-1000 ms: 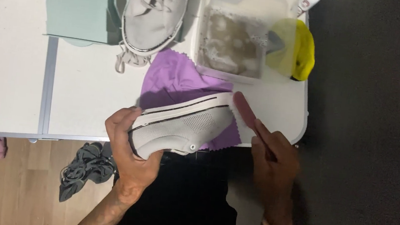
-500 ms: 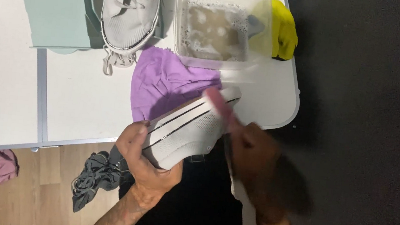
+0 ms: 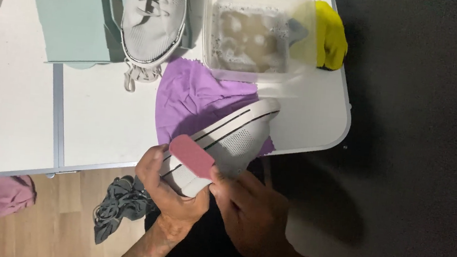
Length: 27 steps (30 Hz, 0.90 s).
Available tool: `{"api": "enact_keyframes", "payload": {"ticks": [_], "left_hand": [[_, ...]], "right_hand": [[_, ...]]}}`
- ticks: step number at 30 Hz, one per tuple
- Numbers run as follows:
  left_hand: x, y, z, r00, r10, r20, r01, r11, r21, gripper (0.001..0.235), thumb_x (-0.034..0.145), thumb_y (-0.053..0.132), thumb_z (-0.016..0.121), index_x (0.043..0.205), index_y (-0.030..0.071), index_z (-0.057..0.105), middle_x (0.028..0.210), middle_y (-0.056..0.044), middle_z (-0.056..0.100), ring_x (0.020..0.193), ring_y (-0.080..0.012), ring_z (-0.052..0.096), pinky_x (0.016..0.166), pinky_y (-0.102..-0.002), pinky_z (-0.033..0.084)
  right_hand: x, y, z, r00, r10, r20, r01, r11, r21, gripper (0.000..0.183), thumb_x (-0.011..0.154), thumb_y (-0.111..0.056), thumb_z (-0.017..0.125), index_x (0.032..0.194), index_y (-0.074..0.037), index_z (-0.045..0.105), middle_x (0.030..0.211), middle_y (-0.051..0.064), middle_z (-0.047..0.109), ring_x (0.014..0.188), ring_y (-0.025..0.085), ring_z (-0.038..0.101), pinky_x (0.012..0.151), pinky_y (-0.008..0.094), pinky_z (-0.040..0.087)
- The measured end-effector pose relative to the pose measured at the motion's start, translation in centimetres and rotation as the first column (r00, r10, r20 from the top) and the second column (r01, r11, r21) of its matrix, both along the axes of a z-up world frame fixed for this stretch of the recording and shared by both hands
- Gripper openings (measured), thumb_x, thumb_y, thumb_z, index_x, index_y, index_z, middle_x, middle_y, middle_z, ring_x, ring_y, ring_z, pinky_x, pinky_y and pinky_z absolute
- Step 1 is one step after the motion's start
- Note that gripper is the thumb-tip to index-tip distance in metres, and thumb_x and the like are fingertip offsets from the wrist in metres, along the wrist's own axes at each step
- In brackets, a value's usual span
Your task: The person cleans a white sneaker using a pink brush and a purple cloth. They scrub the yellow sole, the white upper, and the interior of the shoe, repeatedly dipping the brush into a container of soapy water.
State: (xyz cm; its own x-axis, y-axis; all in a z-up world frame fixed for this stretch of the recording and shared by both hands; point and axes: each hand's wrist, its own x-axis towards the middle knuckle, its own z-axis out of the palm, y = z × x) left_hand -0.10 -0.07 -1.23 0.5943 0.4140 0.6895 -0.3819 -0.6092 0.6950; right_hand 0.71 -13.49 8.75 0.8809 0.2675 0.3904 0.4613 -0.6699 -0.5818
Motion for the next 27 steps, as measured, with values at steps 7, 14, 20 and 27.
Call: {"api": "enact_keyframes", "payload": {"ticks": [7, 14, 20, 27], "left_hand": [[0.1, 0.6, 0.5, 0.995, 0.037, -0.093, -0.037, 0.999, -0.001, 0.072, 0.080, 0.011, 0.063, 0.145, 0.000, 0.035, 0.130, -0.020, 0.042, 0.124, -0.0324, 0.048, 0.104, -0.044, 0.051], [0.5, 1.5, 0.0, 0.984, 0.033, -0.174, -0.041, 0.998, -0.046, 0.072, 0.074, 0.008, 0.058, 0.143, 0.001, 0.038, 0.130, -0.018, 0.039, 0.126, -0.0308, 0.043, 0.107, -0.045, 0.050], [0.8, 1.9, -0.4, 0.972, 0.059, -0.226, -0.083, 0.992, -0.098, 0.066, 0.083, 0.007, 0.059, 0.144, -0.001, 0.038, 0.129, -0.017, 0.042, 0.121, -0.0294, 0.050, 0.103, -0.040, 0.050], [0.7, 1.4, 0.2, 0.956, 0.096, -0.276, -0.140, 0.980, -0.144, 0.056, 0.089, 0.007, 0.056, 0.141, -0.004, 0.039, 0.127, -0.018, 0.043, 0.116, -0.0293, 0.052, 0.101, -0.040, 0.049]], "right_hand": [[4.6, -6.1, -5.1, 0.984, -0.177, 0.003, 0.177, 0.982, -0.071, 0.016, 0.101, -0.016, 0.061, 0.092, -0.012, 0.073, 0.071, 0.004, 0.060, 0.061, 0.018, 0.052, 0.056, 0.035, 0.038], [1.7, -3.4, -5.7, 0.994, 0.046, 0.094, -0.039, 0.997, -0.070, 0.013, 0.102, -0.010, 0.059, 0.097, -0.007, 0.070, 0.066, 0.006, 0.045, 0.059, 0.024, 0.044, 0.055, 0.041, 0.033], [1.0, -3.1, -5.9, 0.999, 0.054, -0.001, -0.054, 0.992, -0.112, 0.024, 0.101, -0.022, 0.059, 0.118, -0.015, 0.075, 0.067, 0.004, 0.050, 0.048, 0.021, 0.045, 0.044, 0.039, 0.030], [5.0, -6.4, -8.3, 0.978, -0.169, 0.126, 0.152, 0.979, 0.136, 0.018, 0.096, 0.006, 0.073, 0.113, 0.001, 0.075, 0.062, 0.001, 0.043, 0.057, 0.013, 0.035, 0.052, 0.030, 0.029]]}}
